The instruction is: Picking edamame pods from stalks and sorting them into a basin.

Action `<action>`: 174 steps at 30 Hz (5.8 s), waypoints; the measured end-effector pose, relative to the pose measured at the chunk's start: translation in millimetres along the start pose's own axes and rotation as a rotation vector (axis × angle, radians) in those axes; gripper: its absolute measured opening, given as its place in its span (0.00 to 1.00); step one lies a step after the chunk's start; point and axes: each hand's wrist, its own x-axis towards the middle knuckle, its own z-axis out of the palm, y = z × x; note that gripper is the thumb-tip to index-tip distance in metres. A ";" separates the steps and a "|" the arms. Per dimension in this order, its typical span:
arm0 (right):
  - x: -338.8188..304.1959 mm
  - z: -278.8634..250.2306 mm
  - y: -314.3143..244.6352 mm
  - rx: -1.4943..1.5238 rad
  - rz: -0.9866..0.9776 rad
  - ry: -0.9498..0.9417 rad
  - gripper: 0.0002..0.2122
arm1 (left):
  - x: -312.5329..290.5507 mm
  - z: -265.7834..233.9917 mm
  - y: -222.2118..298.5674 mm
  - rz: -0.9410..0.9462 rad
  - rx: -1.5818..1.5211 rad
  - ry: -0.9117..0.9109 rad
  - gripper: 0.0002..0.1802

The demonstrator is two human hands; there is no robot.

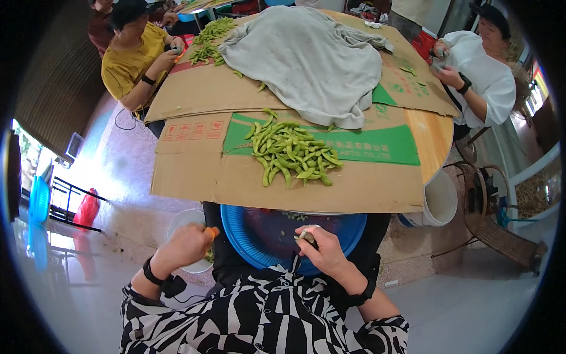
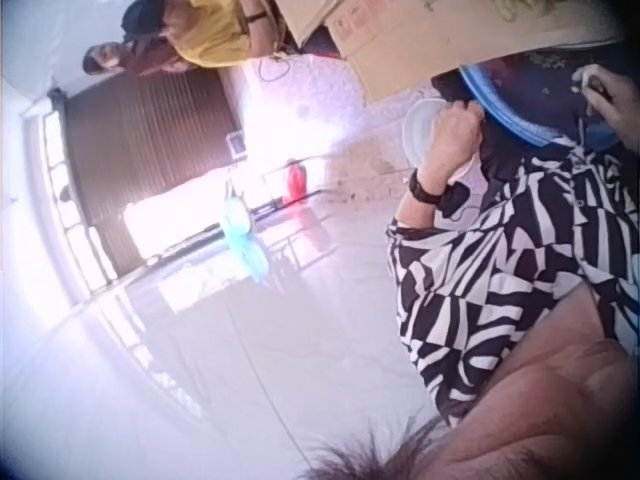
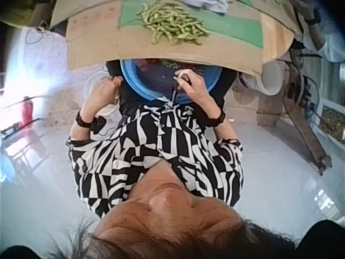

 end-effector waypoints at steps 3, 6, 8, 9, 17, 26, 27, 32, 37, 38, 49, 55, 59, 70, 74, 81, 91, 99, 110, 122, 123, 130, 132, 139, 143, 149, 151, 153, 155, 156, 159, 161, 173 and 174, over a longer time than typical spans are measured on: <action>2.5 -1.6 -9.6 0.145 0.170 -0.012 0.06 | 34.6 -26.0 10.8 0.228 -0.232 0.435 0.13; 8.4 -4.4 -9.6 0.250 0.212 -0.041 0.08 | 88.0 -42.0 24.1 0.399 -0.228 0.576 0.12; 8.4 -4.0 -11.1 0.293 0.196 -0.055 0.10 | 116.6 -45.8 25.5 0.474 -0.168 0.638 0.12; 7.0 -4.1 -12.9 0.319 0.199 -0.051 0.12 | 125.2 -44.9 22.8 0.472 -0.168 0.645 0.12; 3.4 -0.2 -15.3 0.452 0.193 -0.077 0.18 | 140.7 -44.7 14.7 0.495 -0.129 0.553 0.07; 22.4 9.4 -36.0 0.619 0.168 -0.073 0.21 | 97.7 0.5 73.3 0.181 -1.452 0.287 0.13; 22.2 11.0 -33.6 0.646 0.143 -0.100 0.22 | 97.6 2.5 78.6 0.140 -1.527 0.230 0.12; 17.4 9.5 -27.7 0.636 0.154 -0.156 0.23 | 103.9 19.1 81.4 0.093 -1.676 0.190 0.12; 14.9 11.3 -31.9 0.658 0.193 -0.161 0.23 | 99.4 17.8 84.1 0.090 -1.704 0.242 0.13; 15.0 11.7 -29.8 0.671 0.187 -0.172 0.22 | 98.9 19.6 83.8 0.100 -1.701 0.263 0.13; 15.2 7.6 -19.7 0.691 0.135 -0.231 0.18 | 99.5 24.5 80.7 0.074 -2.119 0.027 0.12; 12.8 5.9 -23.2 0.904 0.273 -0.186 0.18 | 101.2 31.6 84.4 0.052 -2.238 -0.136 0.09; 13.3 3.3 -26.8 1.063 0.370 -0.174 0.19 | 97.3 29.9 85.7 0.355 -0.936 0.595 0.15; 18.3 15.3 -17.4 1.241 0.344 -0.214 0.19 | 104.4 30.4 77.7 0.579 -0.530 0.934 0.20; 21.2 16.1 -25.8 1.283 0.321 -0.191 0.19 | 103.9 21.4 80.7 0.529 -0.566 0.939 0.19; 23.0 17.3 -32.1 1.170 0.305 -0.129 0.18 | 96.0 22.7 90.0 0.257 -1.214 0.597 0.10; 18.7 11.4 -22.3 0.389 0.216 0.089 0.15 | 87.0 25.0 88.1 0.116 -1.326 0.108 0.15; 15.7 24.0 -28.7 -0.194 -0.219 0.184 0.11 | 79.9 33.3 87.8 0.082 -1.118 0.381 0.13; 18.9 18.4 -23.2 0.220 0.152 -0.024 0.05 | 68.1 32.1 84.2 0.142 -1.227 0.269 0.12; -1.2 5.4 10.3 -0.100 0.141 -0.106 0.08 | 5.7 -11.1 1.0 -0.025 -0.014 0.135 0.11; -1.3 6.9 14.3 -0.045 0.121 -0.061 0.08 | 19.5 -21.2 12.0 0.044 -0.082 0.194 0.11; 0.7 -4.8 -3.1 0.328 0.258 -0.142 0.13 | 147.6 -39.3 87.7 0.342 -0.350 0.643 0.16; 1.5 -7.0 -11.6 0.503 0.320 -0.087 0.13 | 175.7 -28.8 92.3 0.279 -0.321 0.597 0.16; 1.3 -17.6 -13.3 0.593 0.215 0.078 0.18 | 179.3 -22.8 81.3 0.107 -1.062 0.516 0.12; 16.2 -13.8 -26.8 0.761 0.228 0.064 0.21 | 145.4 -20.2 85.0 0.016 -1.551 0.223 0.09; 22.9 -1.2 -42.2 0.975 0.213 -0.099 0.23 | 119.0 -12.9 89.5 0.043 -1.613 0.090 0.09; 23.3 1.8 -38.9 0.986 0.224 -0.111 0.23 | 114.8 -10.2 85.5 0.030 -1.624 0.035 0.09; 23.0 4.0 -37.5 0.999 0.235 -0.120 0.24 | 110.4 -11.5 81.8 0.034 -1.579 -0.020 0.11; 23.3 5.4 -36.8 1.014 0.246 -0.132 0.24 | 110.0 -11.7 80.3 0.019 -1.571 -0.027 0.12; 23.4 5.9 -36.7 1.012 0.249 -0.133 0.24 | 109.9 -11.2 79.8 0.006 -1.557 -0.035 0.12; 23.5 6.4 -38.9 1.009 0.263 -0.142 0.24 | 109.4 -8.1 78.6 0.030 -1.599 -0.030 0.12; 22.1 7.7 -40.3 1.039 0.243 -0.171 0.24 | 109.6 -4.2 77.3 0.035 -1.605 -0.031 0.13; 19.5 10.6 -27.1 1.117 0.282 -0.164 0.18 | 108.7 14.5 70.9 0.094 -1.709 -0.046 0.12; 18.9 8.9 -26.3 1.119 0.279 -0.164 0.18 | 108.8 15.6 68.8 0.078 -1.848 -0.175 0.12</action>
